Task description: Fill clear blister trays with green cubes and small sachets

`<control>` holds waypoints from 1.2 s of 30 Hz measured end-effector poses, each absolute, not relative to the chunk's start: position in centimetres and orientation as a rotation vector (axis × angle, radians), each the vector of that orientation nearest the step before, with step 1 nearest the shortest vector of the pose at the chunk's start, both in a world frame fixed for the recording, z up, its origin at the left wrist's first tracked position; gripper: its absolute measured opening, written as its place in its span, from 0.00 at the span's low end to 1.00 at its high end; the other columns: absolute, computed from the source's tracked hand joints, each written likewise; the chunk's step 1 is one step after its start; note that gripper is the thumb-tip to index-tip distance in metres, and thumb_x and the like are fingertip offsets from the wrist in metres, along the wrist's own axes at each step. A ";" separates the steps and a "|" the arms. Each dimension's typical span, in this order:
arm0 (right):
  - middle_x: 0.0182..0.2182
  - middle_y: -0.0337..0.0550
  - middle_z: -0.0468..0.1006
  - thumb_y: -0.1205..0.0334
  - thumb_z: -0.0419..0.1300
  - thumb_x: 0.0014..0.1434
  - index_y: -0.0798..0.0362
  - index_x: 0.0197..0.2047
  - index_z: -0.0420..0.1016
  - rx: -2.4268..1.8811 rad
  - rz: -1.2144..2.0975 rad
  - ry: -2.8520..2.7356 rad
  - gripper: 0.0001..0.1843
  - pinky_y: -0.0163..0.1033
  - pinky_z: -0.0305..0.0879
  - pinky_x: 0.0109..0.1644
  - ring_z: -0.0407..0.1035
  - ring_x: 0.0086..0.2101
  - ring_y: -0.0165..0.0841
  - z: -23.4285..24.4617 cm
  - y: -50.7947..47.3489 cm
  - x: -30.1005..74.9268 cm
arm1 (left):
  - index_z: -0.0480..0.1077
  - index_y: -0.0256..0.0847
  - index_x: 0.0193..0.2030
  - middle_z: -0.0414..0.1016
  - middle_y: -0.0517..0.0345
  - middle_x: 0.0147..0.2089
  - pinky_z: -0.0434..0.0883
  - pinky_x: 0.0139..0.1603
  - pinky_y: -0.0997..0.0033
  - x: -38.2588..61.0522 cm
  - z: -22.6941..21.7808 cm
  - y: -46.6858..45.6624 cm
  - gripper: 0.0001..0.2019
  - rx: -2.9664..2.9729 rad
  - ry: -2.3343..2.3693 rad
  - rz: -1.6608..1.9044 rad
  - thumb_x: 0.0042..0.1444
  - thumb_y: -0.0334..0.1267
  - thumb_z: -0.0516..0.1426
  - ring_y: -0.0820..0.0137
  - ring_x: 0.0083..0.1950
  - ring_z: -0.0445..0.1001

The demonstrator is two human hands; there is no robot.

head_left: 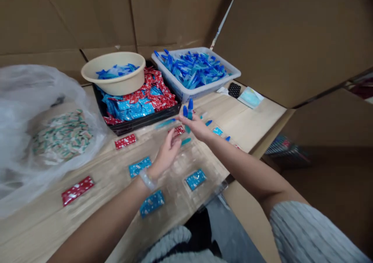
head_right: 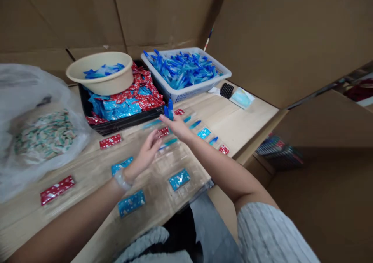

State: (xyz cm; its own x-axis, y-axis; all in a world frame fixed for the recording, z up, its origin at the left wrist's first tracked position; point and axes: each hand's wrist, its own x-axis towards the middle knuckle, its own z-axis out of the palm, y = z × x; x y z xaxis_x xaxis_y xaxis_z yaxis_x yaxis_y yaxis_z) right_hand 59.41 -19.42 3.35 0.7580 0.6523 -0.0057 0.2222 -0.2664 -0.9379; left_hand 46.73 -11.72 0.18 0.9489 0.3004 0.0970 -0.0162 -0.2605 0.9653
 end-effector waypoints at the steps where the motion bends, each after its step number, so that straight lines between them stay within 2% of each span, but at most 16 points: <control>1: 0.31 0.43 0.73 0.46 0.51 0.53 0.56 0.38 0.70 -1.710 0.583 -0.579 0.21 0.37 0.62 0.38 0.67 0.33 0.32 3.6 -20.1 58.4 | 0.54 0.36 0.57 0.63 0.47 0.55 0.64 0.50 0.64 47.5 0.7 -12.0 0.22 1.723 0.184 0.304 0.56 0.37 0.46 0.66 0.52 0.65; 4: 0.30 0.44 0.73 0.43 0.52 0.49 0.56 0.36 0.70 -1.531 0.716 -0.353 0.24 0.36 0.63 0.36 0.67 0.32 0.31 4.3 -22.5 55.7 | 0.65 0.35 0.47 0.71 0.52 0.43 0.67 0.44 0.67 48.1 2.0 -13.4 0.15 1.684 0.093 0.229 0.54 0.35 0.49 0.68 0.43 0.69; 7: 0.30 0.43 0.73 0.42 0.52 0.49 0.55 0.38 0.68 -1.514 0.514 -0.153 0.24 0.34 0.64 0.32 0.67 0.28 0.28 4.8 -26.6 54.4 | 0.68 0.36 0.43 0.72 0.55 0.36 0.67 0.40 0.68 45.7 2.1 -15.2 0.12 1.890 0.020 0.118 0.53 0.34 0.50 0.69 0.36 0.69; 9: 0.27 0.40 0.72 0.42 0.51 0.50 0.54 0.38 0.66 -1.537 0.306 -0.075 0.24 0.31 0.60 0.24 0.63 0.20 0.24 4.9 -30.2 53.8 | 0.68 0.38 0.43 0.70 0.54 0.36 0.66 0.41 0.67 43.5 1.6 -16.3 0.12 2.099 -0.051 0.097 0.54 0.34 0.49 0.69 0.37 0.68; 11: 0.21 0.36 0.68 0.43 0.51 0.51 0.55 0.37 0.66 -1.590 0.191 -0.044 0.23 0.29 0.51 0.17 0.55 0.14 0.21 4.6 -34.0 52.8 | 0.67 0.39 0.44 0.68 0.53 0.38 0.66 0.41 0.68 41.7 0.9 -17.4 0.12 2.278 -0.134 0.092 0.56 0.34 0.47 0.69 0.39 0.68; 14: 0.18 0.34 0.63 0.45 0.51 0.52 0.54 0.37 0.67 -1.717 0.196 -0.037 0.20 0.31 0.43 0.14 0.48 0.12 0.21 3.6 -38.9 50.2 | 0.65 0.40 0.46 0.67 0.53 0.39 0.67 0.41 0.70 40.0 0.4 -19.1 0.13 2.421 -0.221 0.067 0.56 0.33 0.46 0.70 0.39 0.67; 17: 0.19 0.36 0.64 0.46 0.51 0.52 0.52 0.37 0.68 -1.902 0.191 -0.145 0.19 0.33 0.51 0.17 0.55 0.16 0.25 2.1 -42.1 47.1 | 0.64 0.40 0.46 0.66 0.53 0.39 0.67 0.41 0.69 38.4 0.4 -20.7 0.12 2.507 -0.285 0.078 0.57 0.33 0.45 0.69 0.40 0.67; 20: 0.22 0.39 0.68 0.46 0.48 0.54 0.52 0.35 0.69 -2.080 0.134 -0.257 0.19 0.36 0.59 0.25 0.63 0.23 0.30 0.5 -43.6 45.1 | 0.65 0.40 0.44 0.66 0.53 0.39 0.67 0.41 0.67 36.7 0.2 -22.3 0.12 2.573 -0.397 0.080 0.58 0.34 0.44 0.68 0.40 0.67; 26: 0.33 0.45 0.72 0.50 0.47 0.56 0.54 0.38 0.69 -2.248 -0.051 -0.478 0.18 0.39 0.63 0.38 0.67 0.34 0.34 -1.2 -43.4 44.4 | 0.67 0.39 0.36 0.66 0.52 0.38 0.66 0.40 0.66 35.9 -0.9 -25.1 0.13 2.736 -0.344 0.074 0.59 0.34 0.42 0.67 0.40 0.65; 29: 0.31 0.44 0.71 0.52 0.48 0.57 0.53 0.40 0.68 -2.281 -0.075 -0.626 0.16 0.38 0.63 0.37 0.66 0.32 0.33 -0.4 -41.4 44.9 | 0.65 0.40 0.44 0.66 0.50 0.44 0.65 0.43 0.62 36.0 -0.7 -25.9 0.13 2.799 -0.268 0.113 0.59 0.35 0.43 0.63 0.46 0.63; 32: 0.32 0.44 0.71 0.55 0.47 0.58 0.53 0.40 0.67 -2.301 -0.005 -0.896 0.14 0.36 0.62 0.37 0.66 0.33 0.33 1.1 -37.7 45.4 | 0.59 0.41 0.53 0.63 0.49 0.51 0.63 0.48 0.59 34.7 0.4 -24.3 0.17 2.800 -0.254 0.147 0.58 0.39 0.45 0.62 0.51 0.61; 36: 0.35 0.45 0.69 0.60 0.46 0.59 0.54 0.43 0.66 -2.245 0.162 -1.381 0.12 0.35 0.61 0.36 0.66 0.34 0.32 1.9 -31.8 45.4 | 0.61 0.42 0.52 0.66 0.50 0.50 0.60 0.52 0.59 28.8 1.4 -17.9 0.16 2.782 -0.253 0.169 0.57 0.40 0.46 0.65 0.51 0.62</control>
State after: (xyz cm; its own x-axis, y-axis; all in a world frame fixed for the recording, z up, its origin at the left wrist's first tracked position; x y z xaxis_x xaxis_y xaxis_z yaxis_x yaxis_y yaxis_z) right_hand 45.39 -31.83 1.88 0.4792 0.8643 0.1530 0.8052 -0.3635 -0.4686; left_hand 28.80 -17.94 1.44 0.9770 -0.1542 0.1471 -0.1949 -0.9258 0.3240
